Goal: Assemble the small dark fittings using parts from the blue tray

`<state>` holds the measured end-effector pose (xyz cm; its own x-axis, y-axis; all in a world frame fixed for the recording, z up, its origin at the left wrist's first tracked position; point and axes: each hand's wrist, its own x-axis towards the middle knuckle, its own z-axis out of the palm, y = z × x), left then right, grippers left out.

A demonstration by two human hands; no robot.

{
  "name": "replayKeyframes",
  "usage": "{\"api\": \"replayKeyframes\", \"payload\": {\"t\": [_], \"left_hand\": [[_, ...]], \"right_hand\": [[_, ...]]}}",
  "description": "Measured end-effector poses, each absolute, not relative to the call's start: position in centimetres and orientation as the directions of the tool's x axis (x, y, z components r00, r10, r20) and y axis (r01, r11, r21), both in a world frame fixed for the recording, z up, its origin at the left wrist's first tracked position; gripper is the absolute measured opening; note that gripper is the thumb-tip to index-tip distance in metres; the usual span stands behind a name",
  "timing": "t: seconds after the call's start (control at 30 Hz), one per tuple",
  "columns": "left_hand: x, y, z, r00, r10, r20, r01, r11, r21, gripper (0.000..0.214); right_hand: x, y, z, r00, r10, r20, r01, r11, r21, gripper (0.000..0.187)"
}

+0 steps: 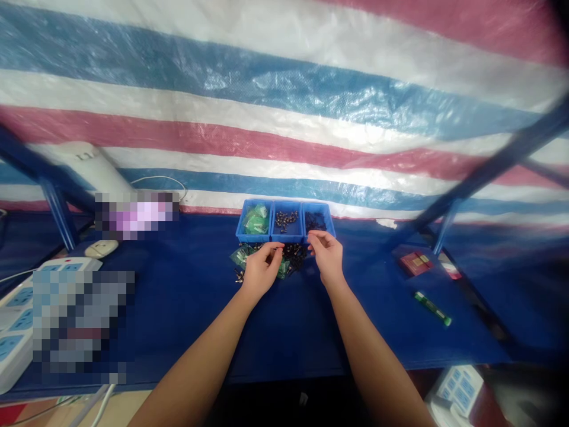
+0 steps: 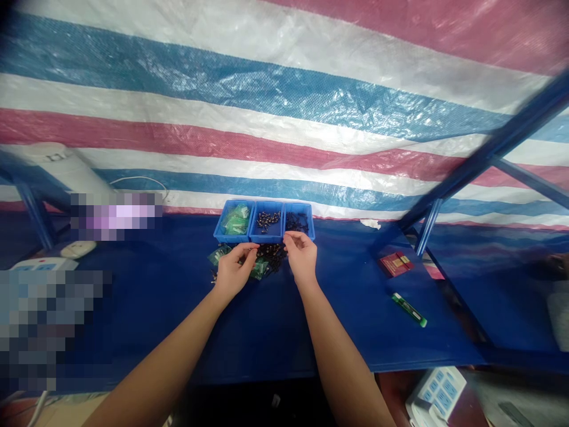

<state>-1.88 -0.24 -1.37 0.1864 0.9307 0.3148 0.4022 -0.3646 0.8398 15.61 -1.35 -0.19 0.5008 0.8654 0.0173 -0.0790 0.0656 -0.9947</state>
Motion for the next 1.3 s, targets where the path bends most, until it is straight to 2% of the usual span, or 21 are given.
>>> {"api": "replayKeyframes", "payload": {"t": [0.3,0.5,0.57,0.63,0.73,0.83,0.97,1.07,1.3], "left_hand": [[-1.8,-0.2,-1.5,0.199,0.929,0.312,0.407,-0.368,0.836,0.026],[-1.9,-0.2,-1.4,0.204,0.931,0.304,0.407,-0.363,0.838,0.025],[-1.8,-0.3,-1.4,0.202,0.932,0.301,0.408,-0.36,0.839,0.025],[-1.8,-0.3,-1.4,0.199,0.934,0.298,0.406,-0.355,0.842,0.025],[-1.8,-0.2,-1.4,0.205,0.932,0.298,0.402,-0.357,0.843,0.025],[-1.9,-0.2,-1.4,0.211,0.93,0.302,0.406,-0.364,0.838,0.025],[-1.9,-0.2,-1.5,0.21,0.931,0.298,0.402,-0.36,0.842,0.025],[-1.9,-0.2,-1.6,0.198,0.933,0.299,0.396,-0.355,0.847,0.025],[-1.9,-0.2,-1.5,0.203,0.934,0.295,0.412,-0.354,0.839,0.025]], "right_hand": [[16.2,-1.2,-0.4,0.514,0.853,0.095,0.002,0.109,-0.994,0.03],[16.4,-1.3,-0.3,0.472,0.869,0.149,0.073,0.13,-0.989,0.053],[16.5,-1.4,-0.4,0.436,0.887,0.149,0.167,0.083,-0.983,0.041],[16.6,-1.5,-0.5,0.385,0.91,0.157,0.339,0.019,-0.941,0.028],[16.7,-1.7,-0.7,0.302,0.941,0.155,0.614,-0.068,-0.786,0.017],[16.7,-1.8,-1.0,0.277,0.956,0.092,0.736,-0.15,-0.66,0.013],[16.8,-1.7,-1.3,0.283,0.959,0.002,0.779,-0.229,-0.584,0.013],[17.0,-1.6,-1.5,0.272,0.962,-0.015,0.792,-0.233,-0.564,0.014],[17.0,-1.4,-1.7,0.251,0.968,0.022,0.746,-0.179,-0.642,0.021]]}}
